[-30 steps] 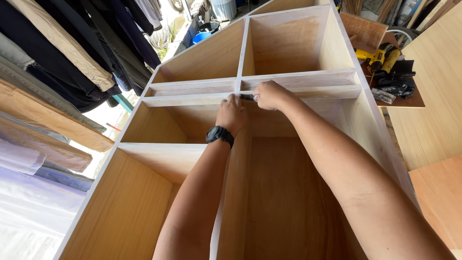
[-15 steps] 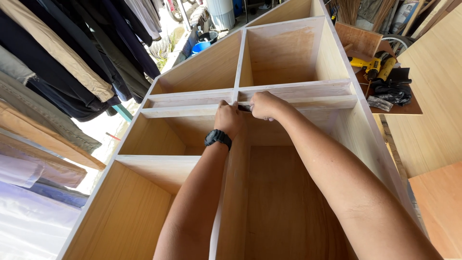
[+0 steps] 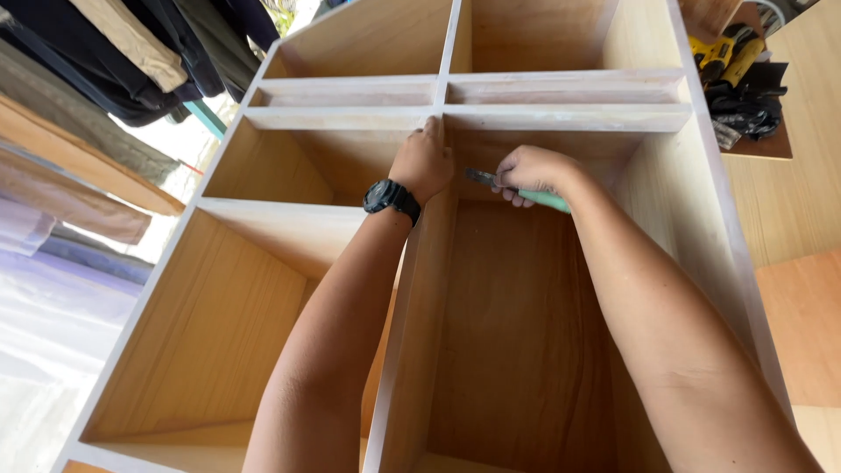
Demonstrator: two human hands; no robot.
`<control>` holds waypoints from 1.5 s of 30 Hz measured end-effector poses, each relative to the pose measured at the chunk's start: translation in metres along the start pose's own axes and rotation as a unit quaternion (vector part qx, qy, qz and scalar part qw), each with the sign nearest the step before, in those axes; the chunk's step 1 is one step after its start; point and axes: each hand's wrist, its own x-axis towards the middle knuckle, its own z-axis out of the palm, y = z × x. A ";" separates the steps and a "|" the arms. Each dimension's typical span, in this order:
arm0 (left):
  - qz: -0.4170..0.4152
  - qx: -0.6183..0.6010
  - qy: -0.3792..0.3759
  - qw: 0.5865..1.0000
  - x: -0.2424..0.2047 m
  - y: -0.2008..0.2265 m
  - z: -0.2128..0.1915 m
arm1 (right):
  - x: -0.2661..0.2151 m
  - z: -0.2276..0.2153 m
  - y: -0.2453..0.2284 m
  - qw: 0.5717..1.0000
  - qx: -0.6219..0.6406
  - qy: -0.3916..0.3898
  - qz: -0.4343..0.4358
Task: Refining the joints and surfaces of a wooden shelf unit using a chisel and sandpaper to remove excess material and smooth edges.
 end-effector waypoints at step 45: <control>-0.061 -0.090 -0.024 0.994 -0.090 0.063 -0.068 | 0.050 0.193 0.224 0.952 -0.289 0.098 -0.034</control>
